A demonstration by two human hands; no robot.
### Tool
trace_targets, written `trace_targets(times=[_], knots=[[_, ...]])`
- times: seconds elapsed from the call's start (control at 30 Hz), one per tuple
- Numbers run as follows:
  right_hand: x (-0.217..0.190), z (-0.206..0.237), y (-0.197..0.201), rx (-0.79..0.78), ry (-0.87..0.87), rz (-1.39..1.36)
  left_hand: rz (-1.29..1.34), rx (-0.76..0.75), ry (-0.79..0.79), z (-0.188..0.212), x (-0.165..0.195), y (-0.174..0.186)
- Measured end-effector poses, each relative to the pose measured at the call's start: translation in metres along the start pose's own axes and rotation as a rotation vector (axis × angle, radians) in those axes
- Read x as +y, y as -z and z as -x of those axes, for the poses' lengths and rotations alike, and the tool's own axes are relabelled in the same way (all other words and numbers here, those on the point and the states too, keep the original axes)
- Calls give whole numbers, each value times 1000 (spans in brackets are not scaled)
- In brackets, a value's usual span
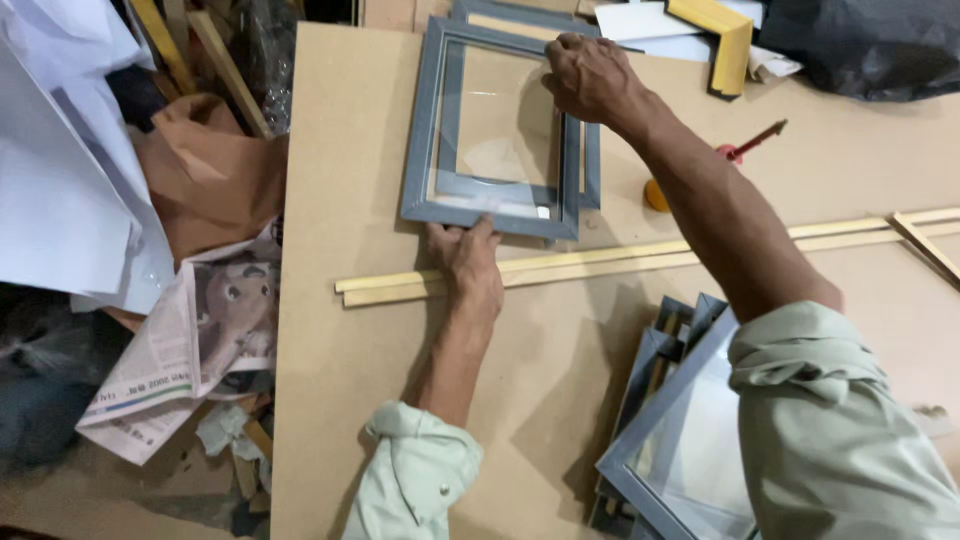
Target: The person applies glue from a yellow squeeze bottle along the inner edges of picture frames with glass panes, then stacks the finished frames on a pile at the workbench. They handle each frame one at a time, repositioning it to reach all sides.
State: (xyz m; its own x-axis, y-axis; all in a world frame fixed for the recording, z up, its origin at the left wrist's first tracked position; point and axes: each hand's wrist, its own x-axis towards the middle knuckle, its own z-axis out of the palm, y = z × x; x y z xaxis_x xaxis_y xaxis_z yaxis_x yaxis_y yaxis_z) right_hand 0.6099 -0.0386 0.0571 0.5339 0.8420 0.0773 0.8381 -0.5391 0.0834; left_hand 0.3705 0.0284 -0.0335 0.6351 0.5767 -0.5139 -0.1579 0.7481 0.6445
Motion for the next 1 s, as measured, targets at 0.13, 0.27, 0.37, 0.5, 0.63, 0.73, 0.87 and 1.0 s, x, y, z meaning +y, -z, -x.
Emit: trace_targets(times=[0.13,0.27,0.37,0.5,0.63,0.73,0.87,1.0], knots=[[-41,58,13,-99,118,-172,109,-134,-32,-9,-6,2],[-89,106,25,-85,294,-195,221,-197,-81,-8,-2,0],[-105,123,32,33,293,-121,278,-274,-27,-7,8,-5],[-103,120,30,214,293,72,389,-454,-17,-3,22,-12],[-95,110,26,183,252,196,303,-433,-33,4,33,-22],[-87,116,31,308,238,298,191,-261,-23,10,40,-29],[-74,129,43,411,183,277,119,-154,-170,19,49,-22],[-62,121,40,428,77,241,104,-20,-396,44,80,26]])
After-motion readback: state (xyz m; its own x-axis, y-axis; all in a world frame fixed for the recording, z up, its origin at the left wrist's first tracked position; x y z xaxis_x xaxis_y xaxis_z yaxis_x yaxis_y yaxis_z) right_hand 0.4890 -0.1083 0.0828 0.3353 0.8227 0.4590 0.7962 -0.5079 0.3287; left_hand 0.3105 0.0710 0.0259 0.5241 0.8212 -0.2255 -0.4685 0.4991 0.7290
